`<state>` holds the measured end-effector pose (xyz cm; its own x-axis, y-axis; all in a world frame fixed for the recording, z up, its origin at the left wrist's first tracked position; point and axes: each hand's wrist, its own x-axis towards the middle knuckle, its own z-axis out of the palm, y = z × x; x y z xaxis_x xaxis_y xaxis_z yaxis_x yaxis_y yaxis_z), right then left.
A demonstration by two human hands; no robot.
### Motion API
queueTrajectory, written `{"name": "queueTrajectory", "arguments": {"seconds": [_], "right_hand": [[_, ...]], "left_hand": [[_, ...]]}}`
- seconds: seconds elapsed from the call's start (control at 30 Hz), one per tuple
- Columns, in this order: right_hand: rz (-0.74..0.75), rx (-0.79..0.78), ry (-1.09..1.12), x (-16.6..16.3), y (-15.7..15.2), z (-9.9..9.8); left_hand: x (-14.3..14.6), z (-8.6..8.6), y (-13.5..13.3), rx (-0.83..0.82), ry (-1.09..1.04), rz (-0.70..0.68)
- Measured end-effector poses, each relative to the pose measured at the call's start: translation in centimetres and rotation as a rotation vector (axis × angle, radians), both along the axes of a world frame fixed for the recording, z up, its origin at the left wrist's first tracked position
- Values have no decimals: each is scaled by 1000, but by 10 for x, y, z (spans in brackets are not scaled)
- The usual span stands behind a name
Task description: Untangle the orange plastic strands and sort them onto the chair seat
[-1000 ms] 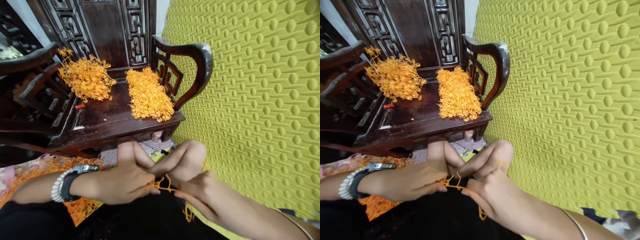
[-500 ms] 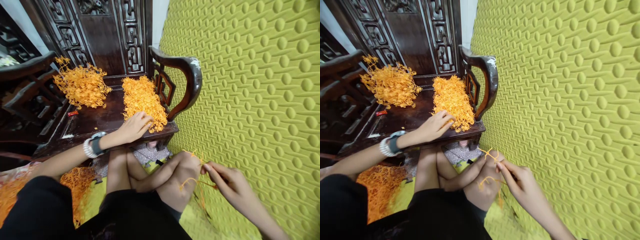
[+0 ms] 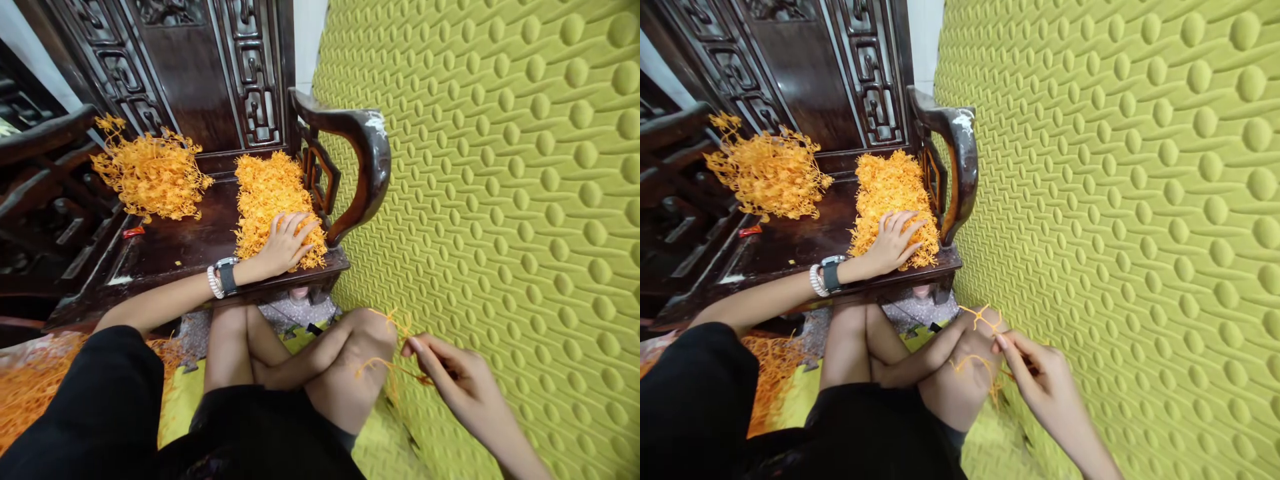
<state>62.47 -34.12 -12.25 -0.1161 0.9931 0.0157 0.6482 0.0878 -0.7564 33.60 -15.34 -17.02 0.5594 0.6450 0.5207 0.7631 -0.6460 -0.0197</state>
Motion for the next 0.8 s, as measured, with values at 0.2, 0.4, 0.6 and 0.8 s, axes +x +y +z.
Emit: {"name": "queueTrajectory", "arguments": {"seconds": [0.2, 0.4, 0.6, 0.8], "right_hand": [[-9, -30, 25, 1, -1, -7], [-3, -22, 103, -12, 3, -6], [1, 10, 261, -34, 15, 0], [61, -78, 639, -53, 29, 14]], "left_hand": [[8, -5, -13, 39, 229, -305], [3, -16, 7, -97, 301, -211], [-1, -5, 3, -146, 160, -257], [-3, 32, -39, -406, -213, -418]]}}
